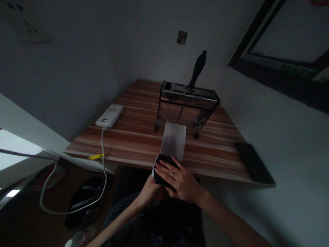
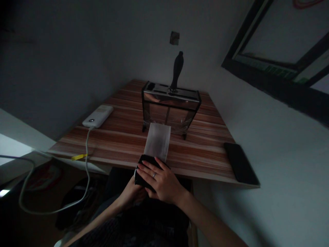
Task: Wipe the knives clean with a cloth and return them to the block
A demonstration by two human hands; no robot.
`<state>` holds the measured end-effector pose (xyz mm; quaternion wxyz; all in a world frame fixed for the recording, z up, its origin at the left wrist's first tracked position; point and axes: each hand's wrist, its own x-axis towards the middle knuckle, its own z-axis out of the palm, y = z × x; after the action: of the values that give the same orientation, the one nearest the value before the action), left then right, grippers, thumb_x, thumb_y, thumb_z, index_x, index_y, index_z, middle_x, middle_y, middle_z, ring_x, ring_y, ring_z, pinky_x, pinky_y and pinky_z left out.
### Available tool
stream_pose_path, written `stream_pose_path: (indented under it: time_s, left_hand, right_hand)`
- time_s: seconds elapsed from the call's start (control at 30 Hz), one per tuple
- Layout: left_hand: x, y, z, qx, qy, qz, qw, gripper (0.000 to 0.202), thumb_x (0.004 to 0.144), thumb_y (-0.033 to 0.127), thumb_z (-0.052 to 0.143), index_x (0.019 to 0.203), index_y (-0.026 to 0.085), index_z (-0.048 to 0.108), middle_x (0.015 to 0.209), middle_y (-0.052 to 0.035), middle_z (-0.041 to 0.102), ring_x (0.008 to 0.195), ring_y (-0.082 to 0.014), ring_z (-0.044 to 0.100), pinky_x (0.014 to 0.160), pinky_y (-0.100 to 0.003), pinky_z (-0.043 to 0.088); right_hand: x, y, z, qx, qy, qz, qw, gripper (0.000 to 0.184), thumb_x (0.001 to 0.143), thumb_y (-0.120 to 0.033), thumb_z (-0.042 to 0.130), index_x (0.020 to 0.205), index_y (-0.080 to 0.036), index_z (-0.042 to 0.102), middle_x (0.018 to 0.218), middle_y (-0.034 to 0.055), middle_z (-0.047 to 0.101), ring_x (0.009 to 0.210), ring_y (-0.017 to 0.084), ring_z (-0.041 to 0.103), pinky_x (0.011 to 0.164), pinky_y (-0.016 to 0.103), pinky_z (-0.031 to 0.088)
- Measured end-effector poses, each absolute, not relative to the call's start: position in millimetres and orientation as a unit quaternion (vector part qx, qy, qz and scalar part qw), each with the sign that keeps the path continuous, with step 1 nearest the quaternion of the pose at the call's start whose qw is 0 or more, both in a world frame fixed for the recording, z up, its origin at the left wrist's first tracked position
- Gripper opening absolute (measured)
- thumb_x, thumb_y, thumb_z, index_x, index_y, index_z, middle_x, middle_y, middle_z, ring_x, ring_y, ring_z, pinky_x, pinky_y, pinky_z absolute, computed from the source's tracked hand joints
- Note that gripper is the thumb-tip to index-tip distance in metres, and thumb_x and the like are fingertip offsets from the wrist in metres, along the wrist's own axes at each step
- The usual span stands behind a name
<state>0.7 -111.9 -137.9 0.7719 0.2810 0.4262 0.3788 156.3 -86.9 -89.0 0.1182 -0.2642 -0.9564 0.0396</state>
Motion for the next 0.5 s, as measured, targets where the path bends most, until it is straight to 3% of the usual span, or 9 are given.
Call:
stream_pose_path:
  time_s: [0.23,0.4,0.5]
  left_hand:
    - [0.8,-109.5,-143.1,0.282,0.441,0.373,0.766,0.043,0.059,0.043,0.074,0.082,0.021,0.044,0.034,0.0152,0.030,0.030,-0.0026,0.024,0.032,-0.014,0.019]
    - [-0.8,-111.1,-147.1,0.253,0.408,0.385,0.788,0.039,0.059,0.037,0.075,0.070,0.020,0.042,0.036,0.0141,0.030,0.031,-0.0013,0.023,0.033,-0.014,0.019]
    - [-4.3,-114.6,-153.1,0.225,0.357,0.411,0.808,0.042,0.056,0.035,0.077,0.063,0.019,0.039,0.040,0.0109,0.037,0.035,-0.0022,0.032,0.037,-0.015,0.028]
  right_hand:
    - [158.9,-84.8,-93.7,-0.258,-0.958,0.037,0.121,0.060,0.086,-0.023,0.046,0.143,-0.014,0.028,0.149,0.0061,0.033,0.141,0.018,0.019,0.116,0.048,0.014]
    - [158.8,-83.8,-94.0,-0.265,-0.957,0.032,0.116,0.061,0.086,-0.024,0.048,0.143,-0.014,0.028,0.148,0.0066,0.035,0.141,0.018,0.021,0.115,0.048,0.017]
    - [158.8,-83.2,-94.2,-0.269,-0.957,0.034,0.108,0.061,0.086,-0.025,0.049,0.143,-0.015,0.029,0.148,0.0066,0.035,0.141,0.018,0.020,0.115,0.049,0.017]
